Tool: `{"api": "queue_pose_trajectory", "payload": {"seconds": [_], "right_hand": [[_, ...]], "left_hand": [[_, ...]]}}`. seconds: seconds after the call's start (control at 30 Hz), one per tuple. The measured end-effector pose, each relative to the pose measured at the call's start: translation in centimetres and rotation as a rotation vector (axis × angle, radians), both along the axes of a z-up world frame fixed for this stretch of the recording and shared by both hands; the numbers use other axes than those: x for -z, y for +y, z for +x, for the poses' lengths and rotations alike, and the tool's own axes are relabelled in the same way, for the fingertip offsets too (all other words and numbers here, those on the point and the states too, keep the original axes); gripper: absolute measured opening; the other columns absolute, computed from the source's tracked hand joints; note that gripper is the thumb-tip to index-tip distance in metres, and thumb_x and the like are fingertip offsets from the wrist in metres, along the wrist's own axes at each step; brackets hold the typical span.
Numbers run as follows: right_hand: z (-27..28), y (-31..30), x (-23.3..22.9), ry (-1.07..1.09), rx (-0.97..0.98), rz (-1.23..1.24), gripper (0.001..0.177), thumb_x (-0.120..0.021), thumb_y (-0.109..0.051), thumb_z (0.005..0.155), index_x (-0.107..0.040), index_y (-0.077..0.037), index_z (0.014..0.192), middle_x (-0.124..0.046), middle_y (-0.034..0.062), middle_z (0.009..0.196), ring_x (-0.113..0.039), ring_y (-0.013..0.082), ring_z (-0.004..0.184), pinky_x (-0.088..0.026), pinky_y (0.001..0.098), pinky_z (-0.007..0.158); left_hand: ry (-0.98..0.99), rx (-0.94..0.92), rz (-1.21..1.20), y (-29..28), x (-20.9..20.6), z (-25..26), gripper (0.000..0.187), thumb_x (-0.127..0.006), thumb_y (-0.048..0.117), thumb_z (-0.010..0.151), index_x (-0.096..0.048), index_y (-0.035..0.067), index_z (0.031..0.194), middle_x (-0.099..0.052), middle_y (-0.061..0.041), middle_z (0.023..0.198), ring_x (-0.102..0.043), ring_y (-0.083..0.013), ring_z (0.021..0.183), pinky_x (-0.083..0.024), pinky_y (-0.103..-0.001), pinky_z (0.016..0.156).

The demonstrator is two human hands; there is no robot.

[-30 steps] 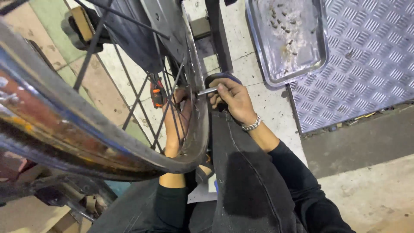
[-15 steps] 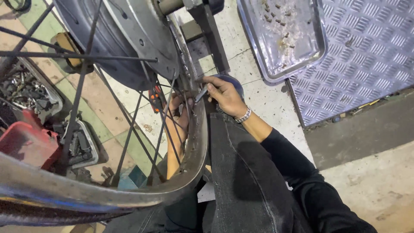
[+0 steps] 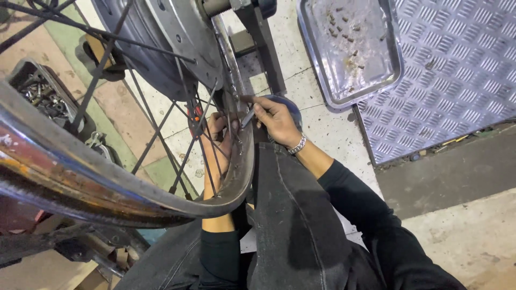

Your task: Tightening the spokes on a motorcycle wheel using a spoke wrench to ensure proper tension.

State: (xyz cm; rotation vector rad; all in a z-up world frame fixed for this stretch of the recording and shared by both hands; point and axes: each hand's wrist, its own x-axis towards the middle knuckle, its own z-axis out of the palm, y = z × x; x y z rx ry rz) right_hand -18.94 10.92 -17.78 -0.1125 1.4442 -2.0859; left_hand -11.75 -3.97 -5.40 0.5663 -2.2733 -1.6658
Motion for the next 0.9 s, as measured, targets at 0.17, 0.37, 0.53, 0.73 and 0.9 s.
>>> {"api": "queue_pose_trajectory", "payload": {"seconds": [0.17,0.37,0.53,0.73,0.9], "right_hand": [[-1.1,-0.1,-3.4,0.173,-0.016,0.089,0.030,-0.060,-0.019,0.107,-0.069,0.005,0.122,-0.063,0.0135,0.079,-0.063,0.0148,0.064,-0.057,0.0317,0.059],[-1.0,1.3,-7.3,0.764,0.006,0.162,0.012,-0.069,-0.013,0.098,-0.077,-0.004,0.102,-0.066,0.0093,0.077,-0.065,0.0220,0.064,-0.055,0.0341,0.062],[-1.5,1.2,-9.6,0.902,0.044,0.065,0.012,-0.072,-0.001,0.093,-0.076,0.002,0.104,-0.064,0.0126,0.074,-0.063,0.0239,0.059,-0.054,0.0327,0.055],[-1.1,1.9,-7.0,0.099,0.141,0.061,0.027,-0.059,-0.024,0.106,-0.069,0.002,0.109,-0.061,0.0072,0.071,-0.062,0.0122,0.059,-0.057,0.0291,0.058],[-0.9,1.1,-3.7,-0.151,0.093,-0.208,0.033,-0.060,-0.020,0.105,-0.063,0.012,0.109,-0.056,0.0134,0.074,-0.056,0.0139,0.063,-0.060,0.0342,0.056]], "left_hand": [[-0.061,0.016,-0.108,-0.3,0.7,-0.1,0.018,-0.073,0.016,0.098,-0.071,-0.001,0.092,-0.063,-0.020,0.090,-0.067,-0.0407,0.088,-0.053,-0.047,0.082],[0.014,0.019,-0.064,0.0,1.8,-1.4,0.015,-0.065,0.010,0.102,-0.070,-0.004,0.097,-0.061,-0.021,0.094,-0.067,-0.0379,0.095,-0.054,-0.045,0.088],[0.039,0.009,-0.098,1.0,1.7,-1.9,0.013,-0.066,0.007,0.102,-0.068,-0.006,0.098,-0.061,-0.021,0.097,-0.067,-0.0370,0.094,-0.054,-0.047,0.088],[-0.010,-0.002,0.055,0.4,1.5,-1.1,0.011,-0.067,0.007,0.101,-0.070,0.000,0.109,-0.066,-0.019,0.106,-0.067,-0.0409,0.113,-0.053,-0.048,0.099],[-0.052,-0.018,0.060,0.5,1.2,-0.8,0.011,-0.068,0.007,0.100,-0.070,-0.002,0.105,-0.066,-0.022,0.105,-0.066,-0.0452,0.112,-0.054,-0.052,0.097]]}}
